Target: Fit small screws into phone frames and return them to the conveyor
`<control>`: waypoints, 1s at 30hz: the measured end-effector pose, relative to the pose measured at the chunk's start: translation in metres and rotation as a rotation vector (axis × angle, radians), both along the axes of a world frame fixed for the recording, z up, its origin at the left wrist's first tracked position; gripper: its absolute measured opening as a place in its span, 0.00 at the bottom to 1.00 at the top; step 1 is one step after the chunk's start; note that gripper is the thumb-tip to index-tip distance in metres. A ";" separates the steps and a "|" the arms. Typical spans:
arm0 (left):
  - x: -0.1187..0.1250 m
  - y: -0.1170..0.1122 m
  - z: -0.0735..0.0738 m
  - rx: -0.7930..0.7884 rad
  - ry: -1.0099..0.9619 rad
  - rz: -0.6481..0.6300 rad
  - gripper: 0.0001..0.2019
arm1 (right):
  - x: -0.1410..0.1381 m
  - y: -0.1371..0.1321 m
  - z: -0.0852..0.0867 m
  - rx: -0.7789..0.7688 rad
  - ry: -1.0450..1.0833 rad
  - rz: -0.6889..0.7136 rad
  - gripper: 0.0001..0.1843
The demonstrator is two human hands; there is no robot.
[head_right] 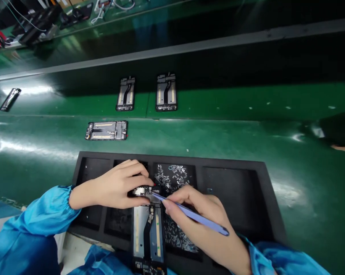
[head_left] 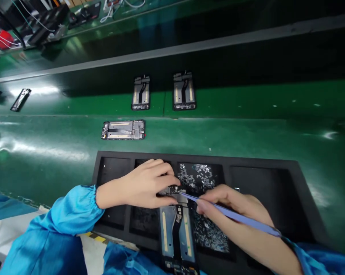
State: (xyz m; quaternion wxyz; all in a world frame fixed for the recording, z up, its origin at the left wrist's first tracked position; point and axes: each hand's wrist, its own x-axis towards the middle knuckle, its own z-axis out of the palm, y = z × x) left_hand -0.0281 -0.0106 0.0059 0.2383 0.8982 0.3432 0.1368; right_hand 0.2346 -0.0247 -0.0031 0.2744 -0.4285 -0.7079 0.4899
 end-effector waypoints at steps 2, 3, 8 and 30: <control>0.000 0.002 -0.002 -0.007 -0.032 -0.017 0.17 | 0.000 0.000 0.002 0.080 -0.017 -0.001 0.06; 0.000 0.002 -0.002 -0.007 -0.044 -0.018 0.17 | 0.000 0.000 0.003 0.104 -0.026 0.007 0.05; 0.001 0.000 -0.003 0.007 -0.067 -0.026 0.15 | -0.005 0.005 0.005 0.136 -0.061 0.027 0.05; 0.013 0.000 -0.005 0.117 0.001 -0.003 0.18 | 0.002 -0.002 0.001 0.104 -0.020 0.033 0.10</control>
